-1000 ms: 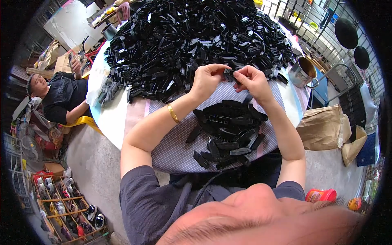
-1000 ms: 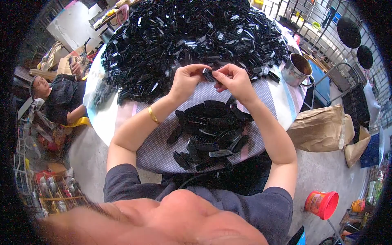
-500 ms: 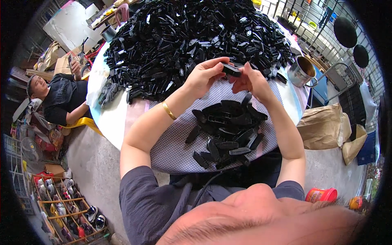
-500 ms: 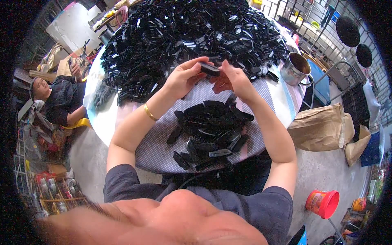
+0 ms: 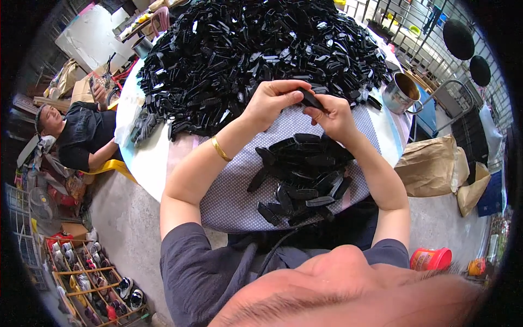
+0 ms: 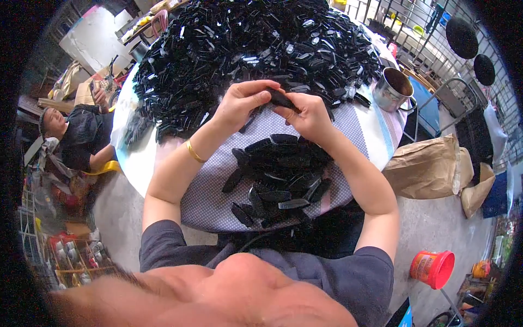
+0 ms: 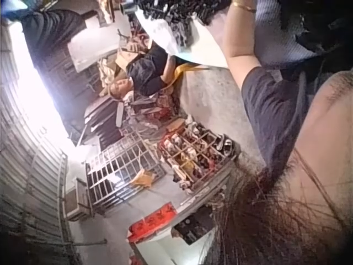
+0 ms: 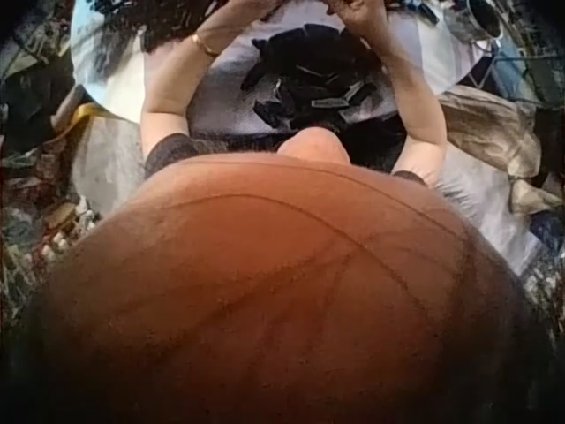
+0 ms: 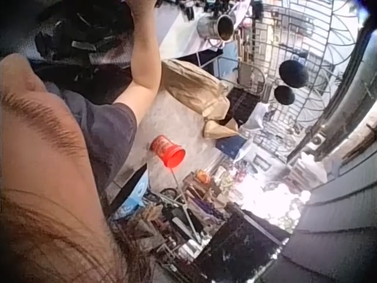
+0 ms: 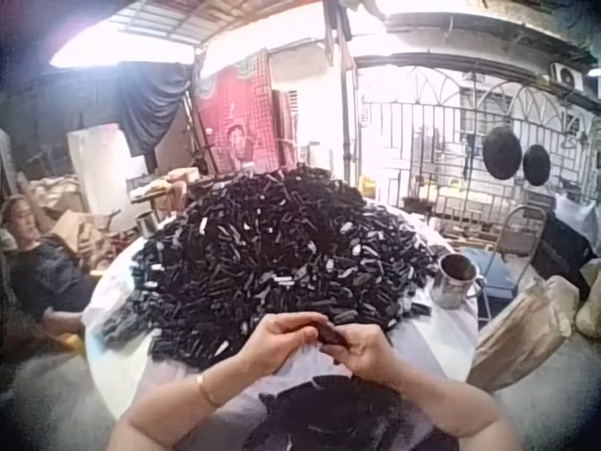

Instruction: Inspecting and sorting small black plastic mechanical components on a table in a workspace.

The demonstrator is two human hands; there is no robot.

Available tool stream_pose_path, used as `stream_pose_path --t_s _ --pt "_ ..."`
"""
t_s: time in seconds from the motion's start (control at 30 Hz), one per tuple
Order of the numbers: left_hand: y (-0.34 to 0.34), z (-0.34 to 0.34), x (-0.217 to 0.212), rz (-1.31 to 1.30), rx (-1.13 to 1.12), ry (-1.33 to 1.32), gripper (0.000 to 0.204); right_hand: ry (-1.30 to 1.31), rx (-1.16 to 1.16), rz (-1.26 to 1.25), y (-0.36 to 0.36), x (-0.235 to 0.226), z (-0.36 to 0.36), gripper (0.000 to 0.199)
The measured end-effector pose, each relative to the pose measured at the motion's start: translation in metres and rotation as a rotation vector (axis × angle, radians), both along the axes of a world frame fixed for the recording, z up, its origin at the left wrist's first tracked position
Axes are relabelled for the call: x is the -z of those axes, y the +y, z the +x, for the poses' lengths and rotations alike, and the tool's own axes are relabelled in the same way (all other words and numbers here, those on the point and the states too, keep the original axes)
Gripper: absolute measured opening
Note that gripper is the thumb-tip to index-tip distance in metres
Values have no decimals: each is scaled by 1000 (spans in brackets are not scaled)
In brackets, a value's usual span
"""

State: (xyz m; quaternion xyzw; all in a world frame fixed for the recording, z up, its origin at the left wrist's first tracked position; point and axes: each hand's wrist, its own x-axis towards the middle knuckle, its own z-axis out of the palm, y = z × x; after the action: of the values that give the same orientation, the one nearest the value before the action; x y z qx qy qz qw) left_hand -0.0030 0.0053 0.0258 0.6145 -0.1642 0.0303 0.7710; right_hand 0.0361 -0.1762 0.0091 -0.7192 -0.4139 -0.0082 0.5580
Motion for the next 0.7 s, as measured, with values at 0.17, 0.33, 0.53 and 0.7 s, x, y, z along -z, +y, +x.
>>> stream_pose_path --t_s 0.17,0.33,0.53,0.7 --pt "-16 -12 -12 335 -146 -151 49 208 -16 98 -27 -15 33 32" --pt "-26 -25 -10 714 -363 -519 52 -173 627 -270 -56 -20 66 40" --pt "-31 -26 -7 829 -380 -675 41 -140 445 -718 -59 -13 67 41" --pt "-32 -24 2 975 -168 -501 26 -324 404 -572 -55 -2 69 36"
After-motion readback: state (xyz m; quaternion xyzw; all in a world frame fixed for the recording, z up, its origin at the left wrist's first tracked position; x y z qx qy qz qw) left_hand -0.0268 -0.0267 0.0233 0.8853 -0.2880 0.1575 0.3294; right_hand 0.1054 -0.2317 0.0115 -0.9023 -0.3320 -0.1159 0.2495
